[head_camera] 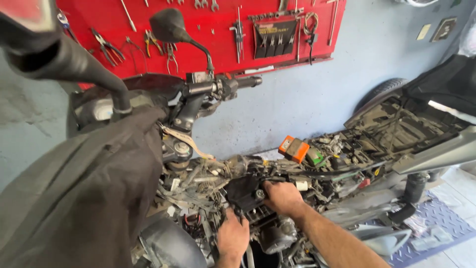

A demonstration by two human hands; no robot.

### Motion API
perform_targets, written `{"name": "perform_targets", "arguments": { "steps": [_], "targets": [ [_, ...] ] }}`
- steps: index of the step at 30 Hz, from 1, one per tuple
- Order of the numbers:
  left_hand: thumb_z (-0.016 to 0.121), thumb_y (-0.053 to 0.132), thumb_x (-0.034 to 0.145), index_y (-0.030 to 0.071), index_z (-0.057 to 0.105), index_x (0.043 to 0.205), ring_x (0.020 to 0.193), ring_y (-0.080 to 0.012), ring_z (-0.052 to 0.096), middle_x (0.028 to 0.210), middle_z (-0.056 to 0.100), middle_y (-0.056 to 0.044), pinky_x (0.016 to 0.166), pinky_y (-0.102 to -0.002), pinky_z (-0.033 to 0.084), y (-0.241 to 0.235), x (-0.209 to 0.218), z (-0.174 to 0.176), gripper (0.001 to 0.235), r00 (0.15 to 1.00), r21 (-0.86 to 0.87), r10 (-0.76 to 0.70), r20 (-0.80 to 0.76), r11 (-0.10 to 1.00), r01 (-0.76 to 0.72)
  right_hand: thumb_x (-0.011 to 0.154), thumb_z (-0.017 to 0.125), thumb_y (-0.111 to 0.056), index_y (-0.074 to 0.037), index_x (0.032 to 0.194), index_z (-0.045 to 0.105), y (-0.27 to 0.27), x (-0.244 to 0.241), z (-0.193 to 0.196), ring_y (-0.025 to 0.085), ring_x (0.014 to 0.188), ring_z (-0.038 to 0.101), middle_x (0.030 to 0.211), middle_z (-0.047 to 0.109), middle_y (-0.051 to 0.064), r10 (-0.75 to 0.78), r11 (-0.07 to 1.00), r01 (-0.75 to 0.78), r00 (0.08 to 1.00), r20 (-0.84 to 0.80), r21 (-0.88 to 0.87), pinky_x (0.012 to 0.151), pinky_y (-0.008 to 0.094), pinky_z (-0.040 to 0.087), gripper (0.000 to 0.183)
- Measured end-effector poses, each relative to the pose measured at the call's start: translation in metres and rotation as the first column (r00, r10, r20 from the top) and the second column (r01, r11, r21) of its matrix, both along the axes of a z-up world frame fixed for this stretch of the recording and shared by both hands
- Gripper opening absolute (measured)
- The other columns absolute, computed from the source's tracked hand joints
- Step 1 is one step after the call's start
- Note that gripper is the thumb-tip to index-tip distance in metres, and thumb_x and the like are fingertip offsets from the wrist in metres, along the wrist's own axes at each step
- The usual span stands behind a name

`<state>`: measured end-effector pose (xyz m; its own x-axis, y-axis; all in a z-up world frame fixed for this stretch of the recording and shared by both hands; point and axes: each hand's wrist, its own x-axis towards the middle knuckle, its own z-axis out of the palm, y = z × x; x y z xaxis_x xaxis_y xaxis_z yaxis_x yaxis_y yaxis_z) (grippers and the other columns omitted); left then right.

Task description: The person works on the engine area of a scooter raised on a workshop lift, using a wrench to loosen and tighten components among cables and wiring, and manipulates parts by hand. They reposition around the scooter and continue working on the engine assembly throughout the episode.

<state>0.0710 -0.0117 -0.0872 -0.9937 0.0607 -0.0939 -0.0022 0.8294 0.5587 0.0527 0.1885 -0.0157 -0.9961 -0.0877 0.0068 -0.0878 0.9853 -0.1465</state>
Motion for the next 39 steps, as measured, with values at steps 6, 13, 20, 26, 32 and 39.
{"name": "perform_targets", "arguments": {
  "steps": [6,13,20,26,32,39],
  "targets": [
    [0.056,0.034,0.095,0.004,0.046,0.131,0.092,-0.0479,0.070,0.095,0.073,-0.028,0.083,-0.056,0.055,0.020,-0.002,-0.044,0.048,0.973,0.265,0.231,-0.033,0.940,-0.214,0.086,0.075,-0.037,-0.010,0.116,0.056,0.000,0.005,-0.004,0.039,0.084,0.072,0.086,0.074,0.016,-0.039,0.997,0.037,0.999,0.030,0.074,0.072,0.052,0.058,0.045],
    [0.056,0.031,0.092,0.010,0.056,0.120,0.093,-0.0452,0.071,0.096,0.076,-0.022,0.080,-0.055,0.055,0.025,-0.005,-0.060,0.035,0.936,0.529,0.325,-0.135,0.822,-0.209,0.085,0.075,-0.035,-0.011,0.116,0.056,0.003,0.009,0.000,0.039,0.084,0.072,0.086,0.074,0.017,0.005,1.000,-0.005,0.999,0.032,0.005,0.072,0.053,0.057,0.043],
    [0.062,0.036,0.093,0.009,0.055,0.117,0.092,-0.0449,0.072,0.095,0.076,-0.022,0.081,-0.054,0.055,0.027,0.001,-0.039,0.037,0.918,0.454,0.371,-0.137,0.847,-0.275,0.086,0.074,-0.035,-0.010,0.110,0.058,0.006,0.006,-0.009,0.040,0.082,0.071,0.086,0.073,0.017,0.016,1.000,-0.016,1.000,-0.009,0.007,0.072,0.053,0.057,0.038],
    [0.060,0.034,0.091,0.012,0.053,0.125,0.090,-0.0433,0.073,0.093,0.077,-0.021,0.083,-0.053,0.056,0.026,0.001,-0.034,0.041,0.928,0.429,0.367,-0.063,0.850,-0.307,0.086,0.075,-0.038,-0.008,0.108,0.057,0.000,0.013,0.004,0.039,0.082,0.071,0.084,0.073,0.017,-0.038,0.999,0.038,0.999,0.005,-0.027,0.073,0.052,0.057,0.042],
    [0.062,0.041,0.092,0.009,0.053,0.122,0.093,-0.0412,0.074,0.095,0.077,-0.020,0.085,-0.051,0.057,0.028,0.001,-0.037,0.045,0.920,0.438,0.393,0.001,0.827,-0.354,0.085,0.074,-0.031,-0.010,0.111,0.059,0.006,0.012,-0.002,0.038,0.082,0.072,0.085,0.073,0.016,-0.038,0.999,0.037,0.999,-0.011,-0.017,0.073,0.051,0.057,0.037],
    [0.060,0.043,0.093,0.012,0.056,0.118,0.095,-0.0397,0.074,0.096,0.078,-0.017,0.086,-0.051,0.056,0.029,-0.004,-0.047,0.041,0.921,0.391,0.390,0.006,0.847,-0.361,0.085,0.074,-0.032,-0.011,0.111,0.059,0.001,0.013,-0.005,0.037,0.084,0.072,0.089,0.074,0.015,-0.057,0.997,0.057,0.998,0.004,-0.045,0.075,0.050,0.057,0.037]
  ]
}}
